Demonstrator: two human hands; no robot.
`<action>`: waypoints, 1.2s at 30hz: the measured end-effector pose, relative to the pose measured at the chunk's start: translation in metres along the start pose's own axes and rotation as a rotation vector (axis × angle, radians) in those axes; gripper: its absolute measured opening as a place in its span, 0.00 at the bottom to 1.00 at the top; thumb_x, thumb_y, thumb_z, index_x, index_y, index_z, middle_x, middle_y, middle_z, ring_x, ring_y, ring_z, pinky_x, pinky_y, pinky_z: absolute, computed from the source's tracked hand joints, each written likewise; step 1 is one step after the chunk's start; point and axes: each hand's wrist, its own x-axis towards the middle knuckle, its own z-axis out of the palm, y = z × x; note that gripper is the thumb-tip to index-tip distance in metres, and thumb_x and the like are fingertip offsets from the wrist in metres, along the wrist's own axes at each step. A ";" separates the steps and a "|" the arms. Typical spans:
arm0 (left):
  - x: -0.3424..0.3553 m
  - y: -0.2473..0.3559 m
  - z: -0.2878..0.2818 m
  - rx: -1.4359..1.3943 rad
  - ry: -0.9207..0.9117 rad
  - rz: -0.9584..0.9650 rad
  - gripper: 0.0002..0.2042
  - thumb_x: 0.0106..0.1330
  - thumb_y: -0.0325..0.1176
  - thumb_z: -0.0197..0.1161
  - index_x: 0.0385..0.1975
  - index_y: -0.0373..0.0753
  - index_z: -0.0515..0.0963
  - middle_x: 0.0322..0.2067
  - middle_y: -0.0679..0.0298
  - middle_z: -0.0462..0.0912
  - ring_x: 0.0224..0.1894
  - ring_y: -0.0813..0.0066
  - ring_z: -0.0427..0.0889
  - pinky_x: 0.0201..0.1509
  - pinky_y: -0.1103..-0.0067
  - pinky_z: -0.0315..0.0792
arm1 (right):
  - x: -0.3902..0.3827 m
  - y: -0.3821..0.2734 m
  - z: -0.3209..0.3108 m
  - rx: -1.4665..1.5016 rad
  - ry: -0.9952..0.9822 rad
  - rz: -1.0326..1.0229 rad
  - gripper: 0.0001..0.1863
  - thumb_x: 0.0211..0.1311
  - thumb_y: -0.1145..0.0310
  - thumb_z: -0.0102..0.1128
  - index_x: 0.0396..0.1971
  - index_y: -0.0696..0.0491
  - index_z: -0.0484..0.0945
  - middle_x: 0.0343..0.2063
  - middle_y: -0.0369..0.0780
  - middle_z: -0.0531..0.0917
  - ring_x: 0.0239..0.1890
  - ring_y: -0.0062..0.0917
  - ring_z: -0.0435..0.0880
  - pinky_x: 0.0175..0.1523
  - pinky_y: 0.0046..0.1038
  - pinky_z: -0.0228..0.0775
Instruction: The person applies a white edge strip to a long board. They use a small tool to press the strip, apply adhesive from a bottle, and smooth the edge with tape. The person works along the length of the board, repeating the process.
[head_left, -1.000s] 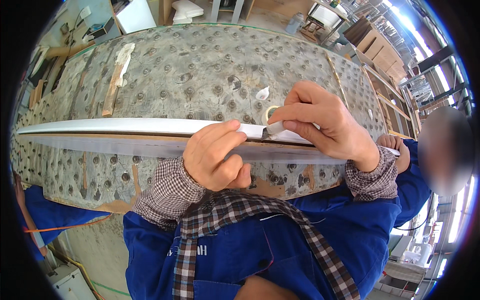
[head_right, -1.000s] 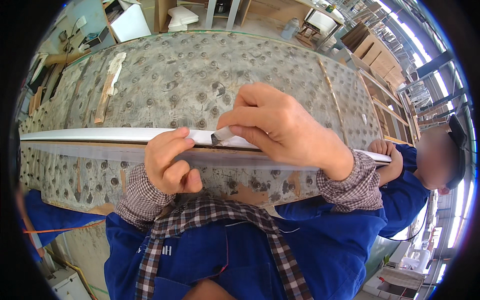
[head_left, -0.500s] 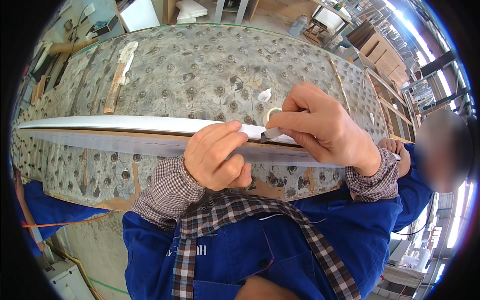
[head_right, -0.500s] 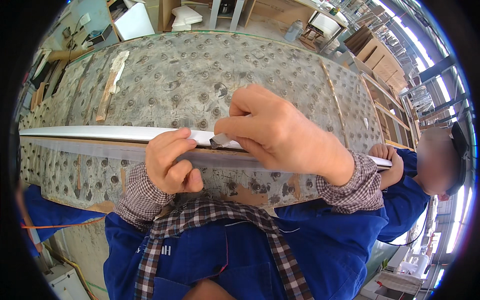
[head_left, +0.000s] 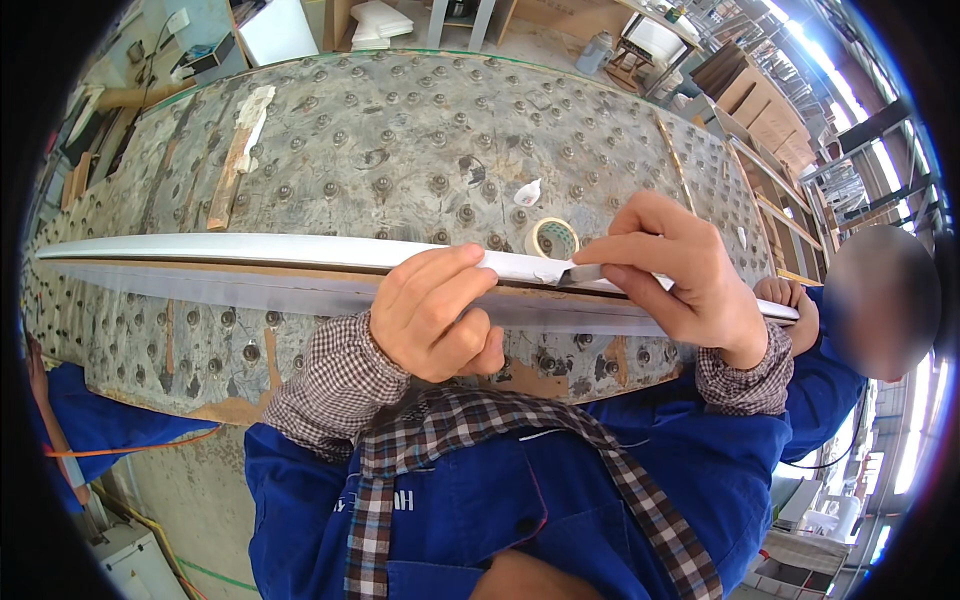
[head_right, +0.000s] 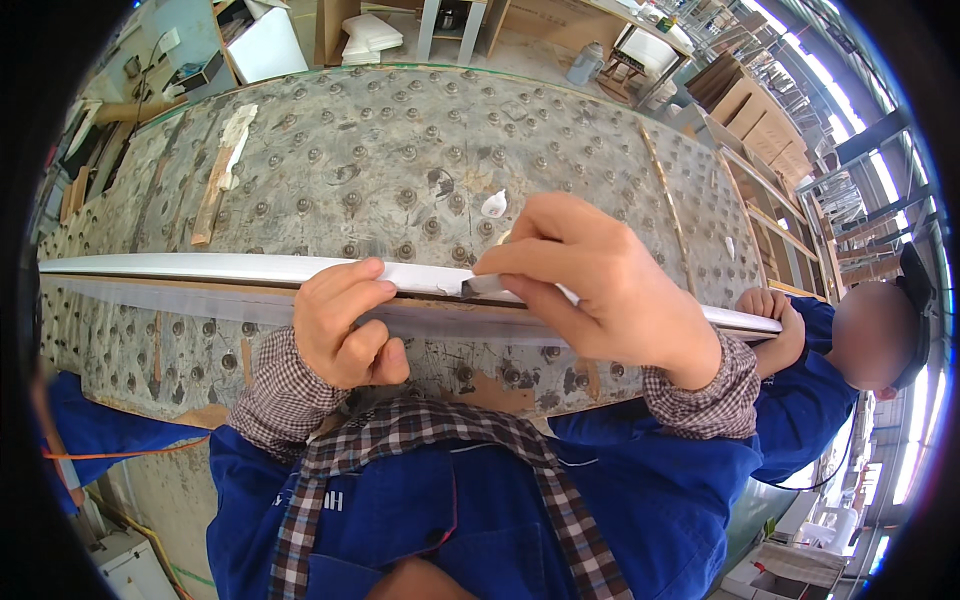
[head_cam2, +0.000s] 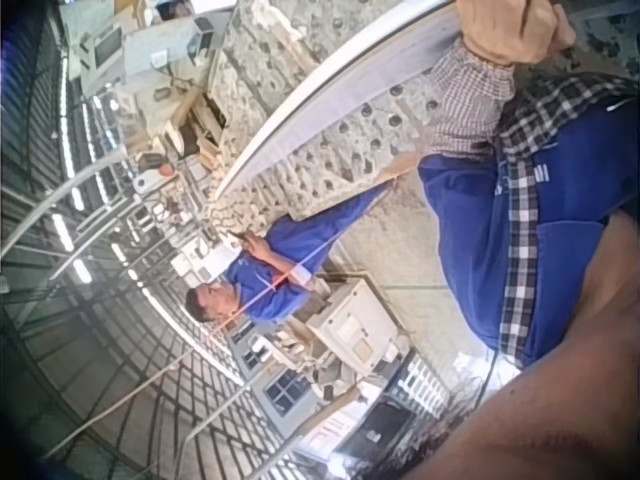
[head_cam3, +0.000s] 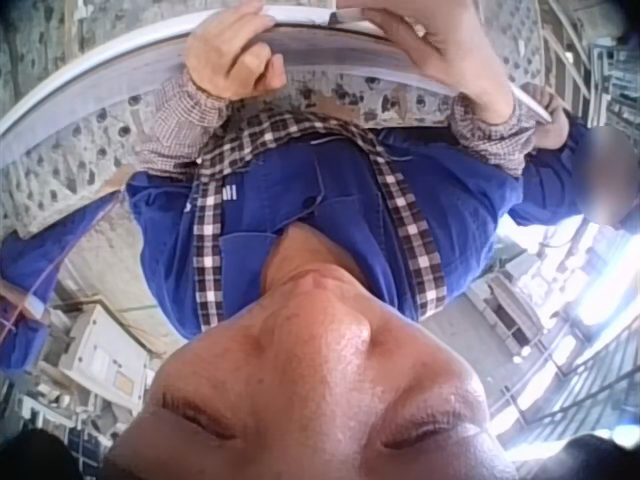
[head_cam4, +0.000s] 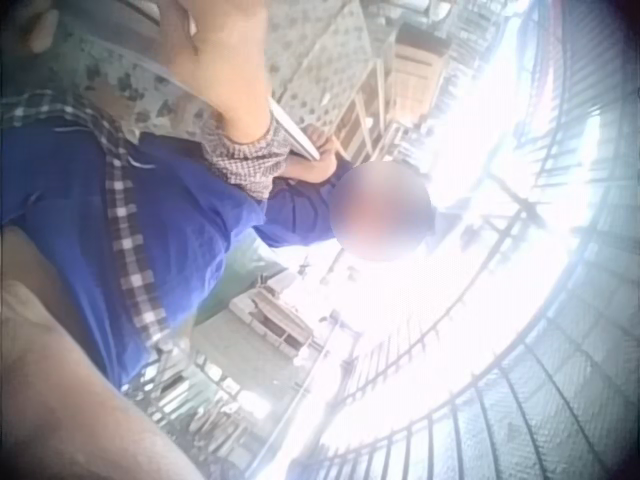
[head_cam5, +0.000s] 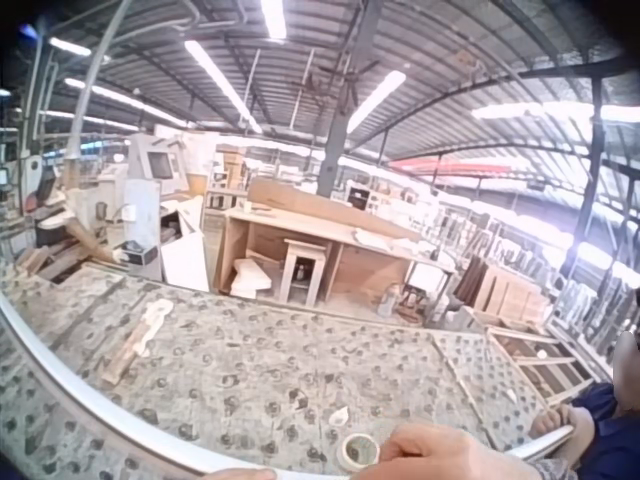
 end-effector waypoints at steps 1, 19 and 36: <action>0.000 0.000 0.001 -0.002 0.003 0.003 0.08 0.53 0.34 0.57 0.21 0.39 0.66 0.37 0.56 0.77 0.42 0.58 0.81 0.39 0.69 0.78 | -0.002 0.000 -0.001 0.011 0.018 0.029 0.13 0.51 0.82 0.60 0.38 0.57 0.81 0.26 0.40 0.73 0.27 0.26 0.71 0.31 0.26 0.63; -0.001 0.001 0.000 0.020 0.013 0.033 0.08 0.52 0.34 0.56 0.19 0.39 0.66 0.36 0.56 0.78 0.42 0.58 0.81 0.39 0.70 0.79 | 0.014 0.000 0.007 -0.117 -0.010 -0.141 0.14 0.49 0.81 0.61 0.38 0.57 0.81 0.26 0.40 0.72 0.27 0.29 0.70 0.31 0.28 0.61; 0.000 0.005 0.000 0.035 0.020 0.040 0.09 0.53 0.34 0.56 0.20 0.39 0.65 0.36 0.56 0.78 0.42 0.58 0.81 0.39 0.70 0.79 | -0.007 -0.017 0.005 -0.271 0.043 -0.107 0.15 0.44 0.80 0.65 0.37 0.57 0.81 0.26 0.38 0.72 0.27 0.27 0.71 0.29 0.25 0.62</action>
